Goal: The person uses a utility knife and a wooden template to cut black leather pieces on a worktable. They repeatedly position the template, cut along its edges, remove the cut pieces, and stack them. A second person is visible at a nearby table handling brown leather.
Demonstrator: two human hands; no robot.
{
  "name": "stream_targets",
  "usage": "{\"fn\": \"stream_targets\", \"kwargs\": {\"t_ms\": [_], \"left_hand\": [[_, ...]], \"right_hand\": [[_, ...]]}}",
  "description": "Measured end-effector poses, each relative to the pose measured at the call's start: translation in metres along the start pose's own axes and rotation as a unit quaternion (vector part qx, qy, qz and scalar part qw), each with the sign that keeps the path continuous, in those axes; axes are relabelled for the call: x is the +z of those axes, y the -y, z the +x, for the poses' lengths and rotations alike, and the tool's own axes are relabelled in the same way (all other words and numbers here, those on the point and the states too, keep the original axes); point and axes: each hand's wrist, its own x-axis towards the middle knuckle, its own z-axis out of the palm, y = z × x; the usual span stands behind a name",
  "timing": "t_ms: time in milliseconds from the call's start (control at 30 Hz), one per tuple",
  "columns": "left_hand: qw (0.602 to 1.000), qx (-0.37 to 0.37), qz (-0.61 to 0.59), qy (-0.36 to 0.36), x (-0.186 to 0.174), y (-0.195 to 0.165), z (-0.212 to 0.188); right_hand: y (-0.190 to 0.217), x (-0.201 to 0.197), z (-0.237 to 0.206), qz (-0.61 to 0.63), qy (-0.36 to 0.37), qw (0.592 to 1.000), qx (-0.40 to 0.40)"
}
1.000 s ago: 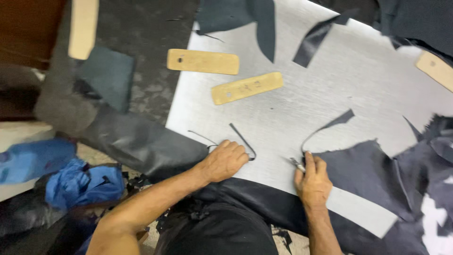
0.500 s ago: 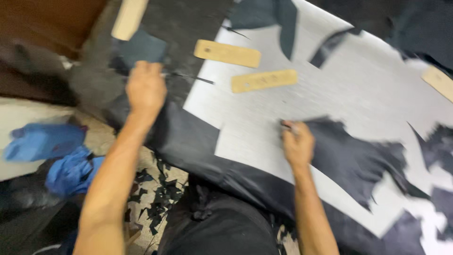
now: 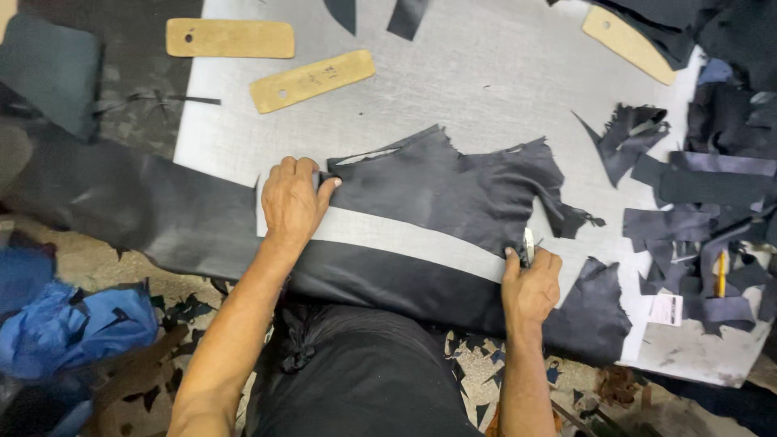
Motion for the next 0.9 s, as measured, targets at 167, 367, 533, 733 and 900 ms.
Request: {"fn": "stream_targets", "kwargs": {"t_ms": [167, 367, 533, 733, 900], "left_hand": [[0.996, 0.008, -0.093, 0.007, 0.035, -0.022, 0.008], [0.977, -0.067, -0.201, 0.002, 0.021, 0.012, 0.013], [0.991, -0.077, 0.049, 0.097, 0.022, 0.072, -0.023], [0.978, -0.129, -0.122, -0.109, 0.058, 0.103, -0.055], [0.992, 0.116, 0.018, -0.034, 0.056, 0.004, -0.045]], "right_hand": [[-0.044, 0.021, 0.01, 0.045, 0.121, 0.992, 0.013], [-0.03, 0.013, 0.002, 0.166, 0.193, 0.966, 0.049], [-0.016, -0.016, 0.004, 0.114, 0.318, 0.941, -0.001], [-0.026, -0.025, 0.055, 0.211, 0.153, 0.965, -0.031], [-0.019, 0.002, 0.119, 0.15, 0.116, 0.982, 0.004]]}}
